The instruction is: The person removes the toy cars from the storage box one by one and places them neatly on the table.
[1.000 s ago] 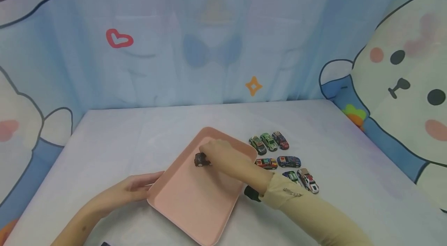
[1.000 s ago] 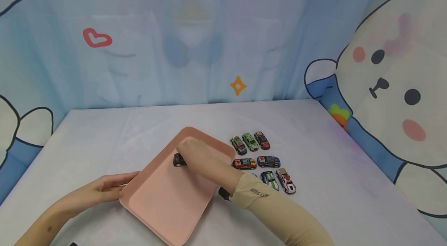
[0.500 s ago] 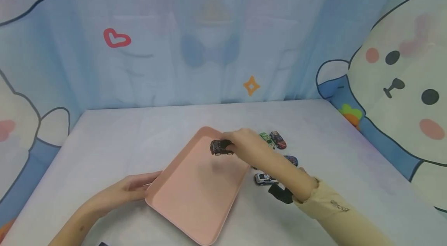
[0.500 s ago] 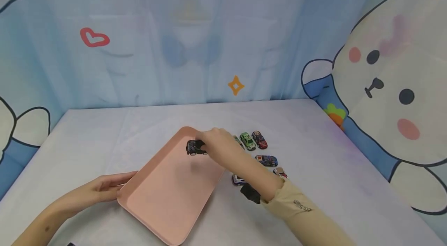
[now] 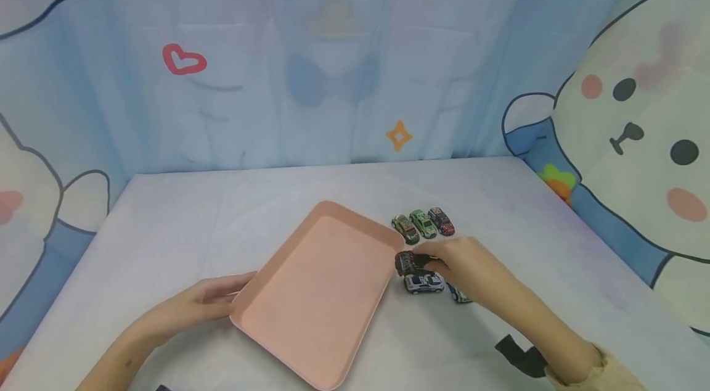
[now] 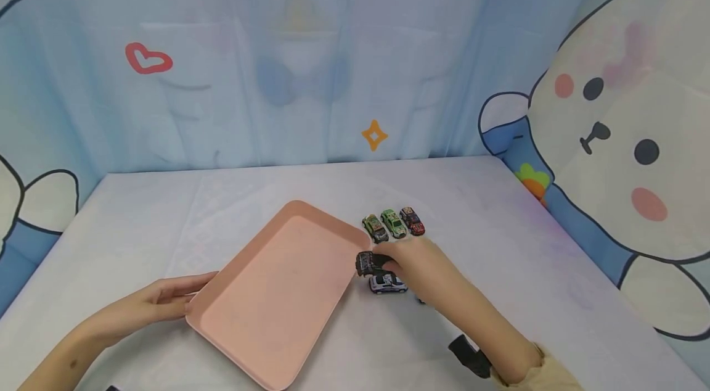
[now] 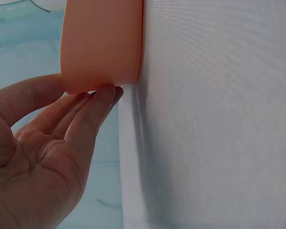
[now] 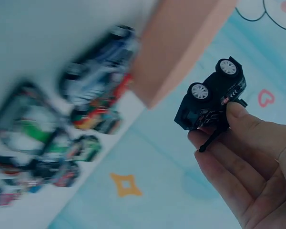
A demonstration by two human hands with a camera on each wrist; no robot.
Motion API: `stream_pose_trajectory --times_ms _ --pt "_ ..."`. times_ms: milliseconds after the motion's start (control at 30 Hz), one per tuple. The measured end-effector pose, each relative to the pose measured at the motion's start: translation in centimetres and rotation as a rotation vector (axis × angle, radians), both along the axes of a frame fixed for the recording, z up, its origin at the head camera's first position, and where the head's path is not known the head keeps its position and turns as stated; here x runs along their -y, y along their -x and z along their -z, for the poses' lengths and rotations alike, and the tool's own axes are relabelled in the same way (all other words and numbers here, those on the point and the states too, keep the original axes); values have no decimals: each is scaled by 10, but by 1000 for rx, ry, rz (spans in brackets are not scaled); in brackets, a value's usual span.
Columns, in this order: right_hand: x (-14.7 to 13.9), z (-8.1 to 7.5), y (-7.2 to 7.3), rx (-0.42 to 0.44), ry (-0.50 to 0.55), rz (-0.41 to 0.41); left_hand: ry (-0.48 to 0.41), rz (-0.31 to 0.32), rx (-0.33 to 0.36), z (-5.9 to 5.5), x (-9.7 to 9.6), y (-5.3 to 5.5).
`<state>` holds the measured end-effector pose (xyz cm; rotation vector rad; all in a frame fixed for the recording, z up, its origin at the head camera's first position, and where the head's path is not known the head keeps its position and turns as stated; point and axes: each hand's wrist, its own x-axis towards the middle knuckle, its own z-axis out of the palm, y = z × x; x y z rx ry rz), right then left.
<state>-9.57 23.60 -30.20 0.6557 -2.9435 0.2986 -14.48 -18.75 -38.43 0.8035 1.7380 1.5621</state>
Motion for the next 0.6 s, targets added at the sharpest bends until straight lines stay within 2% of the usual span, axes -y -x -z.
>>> stream_pose_trajectory --times_ms 267,467,600 --pt "-14 26 -26 39 -104 -10 21 -18 -21 0 2 2" --pt "-14 38 -32 93 -122 6 6 -7 -8 0 2 1" --pt "-14 42 -35 97 -127 28 3 -4 -8 0 1 0"
